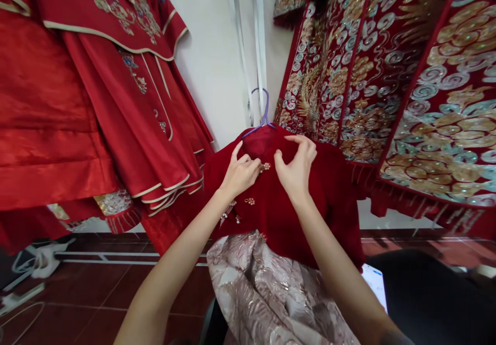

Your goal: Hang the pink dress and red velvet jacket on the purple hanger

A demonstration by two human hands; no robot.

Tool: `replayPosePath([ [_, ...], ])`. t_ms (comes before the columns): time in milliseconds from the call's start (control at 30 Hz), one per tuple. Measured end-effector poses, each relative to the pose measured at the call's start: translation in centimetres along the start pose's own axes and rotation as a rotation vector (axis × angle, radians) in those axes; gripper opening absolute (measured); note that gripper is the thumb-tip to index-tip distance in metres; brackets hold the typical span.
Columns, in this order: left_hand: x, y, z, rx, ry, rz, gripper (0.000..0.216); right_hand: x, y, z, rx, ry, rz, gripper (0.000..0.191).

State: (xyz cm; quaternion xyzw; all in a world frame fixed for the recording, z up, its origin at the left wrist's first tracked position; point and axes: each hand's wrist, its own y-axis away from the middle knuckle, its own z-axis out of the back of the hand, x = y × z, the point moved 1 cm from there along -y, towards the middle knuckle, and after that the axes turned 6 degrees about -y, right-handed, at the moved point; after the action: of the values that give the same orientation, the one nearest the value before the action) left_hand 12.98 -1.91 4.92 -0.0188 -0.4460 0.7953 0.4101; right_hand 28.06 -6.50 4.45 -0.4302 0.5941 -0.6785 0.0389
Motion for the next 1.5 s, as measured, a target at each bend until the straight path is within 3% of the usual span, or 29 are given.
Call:
replayPosePath([
  [100, -0.1, -0.1, 0.2, 0.000, -0.015, 0.029, 0.025, 0.4, -1.0, -1.1, 0.019, 0.026, 0.029, 0.036],
  [233, -0.9, 0.4, 0.5, 0.010, -0.032, 0.135, 0.021, 0.5, -1.1, -0.9, 0.038, 0.128, 0.080, 0.048],
  [367, -1.8, 1.8, 0.0, -0.072, -0.061, 0.432, 0.049, 0.0, -0.6, -1.8, 0.118, 0.269, 0.082, 0.071],
  [467, -1.9, 2.3, -0.6, -0.100, -0.004, 0.600, 0.065, -0.7, -0.1, -2.5, 0.175, 0.339, 0.086, 0.076],
  [600, -1.6, 1.5, -1.7, -0.152, 0.130, 0.795, 0.069, -1.5, 0.8, -1.8, 0.210, 0.374, 0.098, 0.078],
  [767, -1.5, -0.9, -3.7, -0.216, 0.100, 0.959, 0.064, -2.1, 1.8, -0.2, 0.194, 0.390, 0.064, 0.080],
  [967, 0.8, 1.2, -2.4, -0.308, 0.113, 0.893, 0.052, -5.6, -0.4, 4.7, 0.228, 0.410, 0.097, 0.075],
  [1067, 1.9, 2.9, -1.2, -0.235, 0.147, 0.781, 0.050, -7.3, -1.8, 7.5, 0.284, 0.394, 0.105, 0.066],
  [1167, 1.9, 3.5, -0.8, -0.163, 0.073, 0.731, 0.052, -7.8, -2.6, 9.0, 0.324, 0.418, 0.081, 0.061],
  [1300, 2.7, 3.7, -0.7, -0.114, 0.000, 0.838, 0.062, -7.5, -3.8, 9.2, 0.272, 0.487, -0.018, 0.053],
  [1400, 5.1, 3.9, 0.0, -0.062, 0.048, 0.930, 0.047, -7.5, -5.6, 9.4, 0.244, 0.498, -0.072, 0.048],
  [1500, 8.1, 4.0, 1.4, -0.082, 0.067, 1.017, 0.034, -8.3, -7.9, 10.1, 0.329, 0.472, -0.181, 0.037],
])
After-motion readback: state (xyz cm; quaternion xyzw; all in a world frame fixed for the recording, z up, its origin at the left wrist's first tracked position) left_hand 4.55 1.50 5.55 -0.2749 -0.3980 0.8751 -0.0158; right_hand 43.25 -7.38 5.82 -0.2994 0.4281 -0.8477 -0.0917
